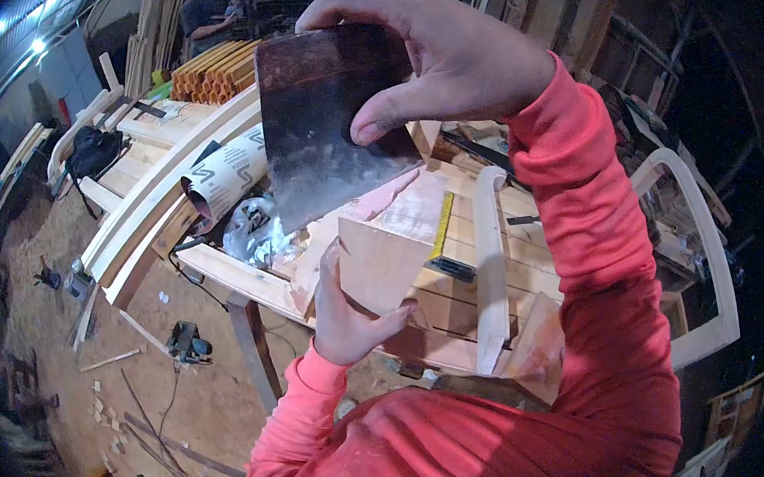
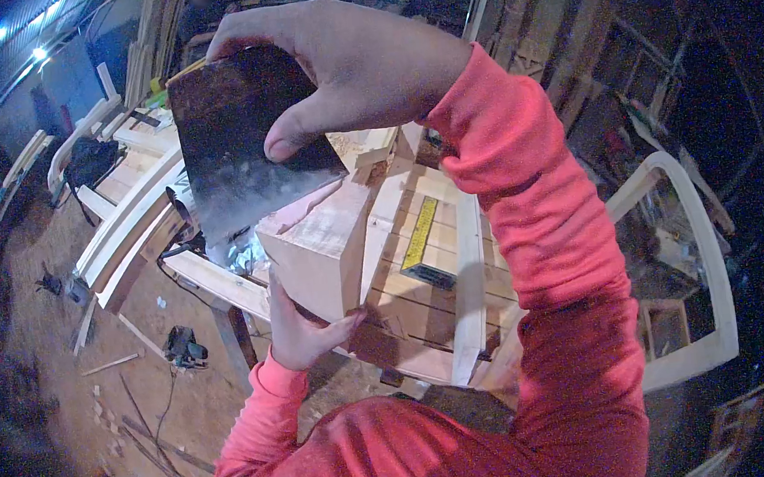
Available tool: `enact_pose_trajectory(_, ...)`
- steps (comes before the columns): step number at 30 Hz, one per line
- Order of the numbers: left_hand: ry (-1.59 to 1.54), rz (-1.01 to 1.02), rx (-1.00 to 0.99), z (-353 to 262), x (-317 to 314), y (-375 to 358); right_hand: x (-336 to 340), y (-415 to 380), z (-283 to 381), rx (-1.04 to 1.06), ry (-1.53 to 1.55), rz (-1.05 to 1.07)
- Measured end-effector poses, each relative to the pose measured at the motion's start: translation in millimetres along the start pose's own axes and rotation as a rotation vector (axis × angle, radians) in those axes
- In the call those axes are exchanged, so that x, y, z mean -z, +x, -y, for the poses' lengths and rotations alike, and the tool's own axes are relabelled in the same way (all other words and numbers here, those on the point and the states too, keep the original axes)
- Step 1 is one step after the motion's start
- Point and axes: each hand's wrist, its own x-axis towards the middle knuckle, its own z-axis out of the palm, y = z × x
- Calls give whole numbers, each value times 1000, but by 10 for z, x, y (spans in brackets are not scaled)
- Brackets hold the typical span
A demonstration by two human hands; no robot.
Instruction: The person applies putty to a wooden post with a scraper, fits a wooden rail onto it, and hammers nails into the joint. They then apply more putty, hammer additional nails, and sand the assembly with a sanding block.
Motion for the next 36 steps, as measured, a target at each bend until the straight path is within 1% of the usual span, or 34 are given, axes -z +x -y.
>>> enact_pose_trajectory(1, -21, -4, 5, 11, -6, -5, -6, -18, -4, -12, 3, -15)
enact_pose_trajectory(4, 60, 8, -45, 31, 21, -13, -19, -61, 9, -37, -26, -64)
enact_pose_trajectory(6, 48, 10, -31, 49, 19, -24, -17, -99, 25, -45, -95, -105)
enact_pose_trajectory(9, -17, 15, -1, 40, 2, -26, 54, -154, 141, -111, -88, -124)
enact_pose_trajectory(10, -45, 15, 10, 35, 0, -23, 95, -173, 141, -74, -125, -179)
enact_pose_trajectory(12, -2, 15, -2, -1, 13, -21, 185, -200, 141, 1, -199, -288)
enact_pose_trajectory(14, 39, 14, -13, 0, 23, -6, 331, -213, 346, -187, 221, -166)
enact_pose_trajectory(16, 76, 23, -10, 34, 24, -37, 296, -248, 206, -128, 178, -89)
enact_pose_trajectory(17, 15, 24, 21, 44, 12, -52, 279, -265, 134, -97, 158, -52)
enact_pose_trajectory(19, -109, 22, 80, 65, -7, -63, 172, -282, 50, -40, -15, -92)
enact_pose_trajectory(20, -100, 24, 74, 71, -10, -63, 164, -273, 77, -115, 108, -12)
enact_pose_trajectory(23, -59, 22, 47, 58, 1, -52, 107, -264, 14, -182, 146, 7)
enact_pose_trajectory(26, -19, 24, 30, 12, -1, -39, 29, -249, -103, -173, 128, -12)
enact_pose_trajectory(29, -17, 21, 25, 14, -4, -46, 20, -246, -83, -87, -47, -51)
enact_pose_trajectory(32, -21, 31, 15, 55, 9, -51, 26, -294, -34, -107, -187, -53)
enact_pose_trajectory(36, -12, 29, 8, 29, 15, -38, 4, -318, 46, -156, -206, -123)
